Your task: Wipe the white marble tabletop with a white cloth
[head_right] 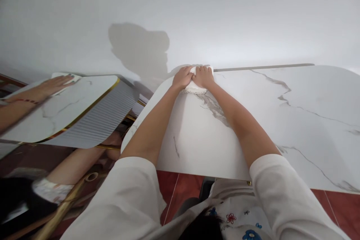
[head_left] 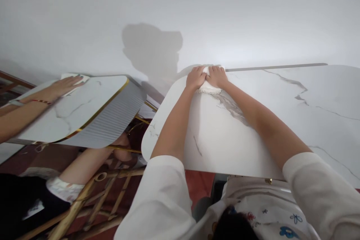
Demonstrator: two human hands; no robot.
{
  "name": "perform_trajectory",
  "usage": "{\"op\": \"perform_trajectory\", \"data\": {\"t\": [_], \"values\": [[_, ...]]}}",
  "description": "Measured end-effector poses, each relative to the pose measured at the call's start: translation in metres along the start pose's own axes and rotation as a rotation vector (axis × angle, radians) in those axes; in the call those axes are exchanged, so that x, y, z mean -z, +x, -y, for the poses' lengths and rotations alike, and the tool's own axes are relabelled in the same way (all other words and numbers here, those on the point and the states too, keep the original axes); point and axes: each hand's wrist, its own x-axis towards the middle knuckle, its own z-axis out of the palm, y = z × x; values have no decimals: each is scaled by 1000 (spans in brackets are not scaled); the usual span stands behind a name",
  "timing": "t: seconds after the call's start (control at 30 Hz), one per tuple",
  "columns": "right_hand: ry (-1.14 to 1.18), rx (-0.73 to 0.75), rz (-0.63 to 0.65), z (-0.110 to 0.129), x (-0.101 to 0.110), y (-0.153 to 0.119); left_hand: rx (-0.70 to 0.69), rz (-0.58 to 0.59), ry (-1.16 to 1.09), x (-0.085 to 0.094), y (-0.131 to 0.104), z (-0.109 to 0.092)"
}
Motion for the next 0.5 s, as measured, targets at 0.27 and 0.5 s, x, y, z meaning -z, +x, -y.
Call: {"op": "perform_trajectory", "data": {"t": [0.27,0.5], "values": [[-44,-27,-12,22,10,-48,-193,14,97,10,-47,-11],[-54,22,2,57,28,-114,-206,4,152,33,-120,-26]]}}
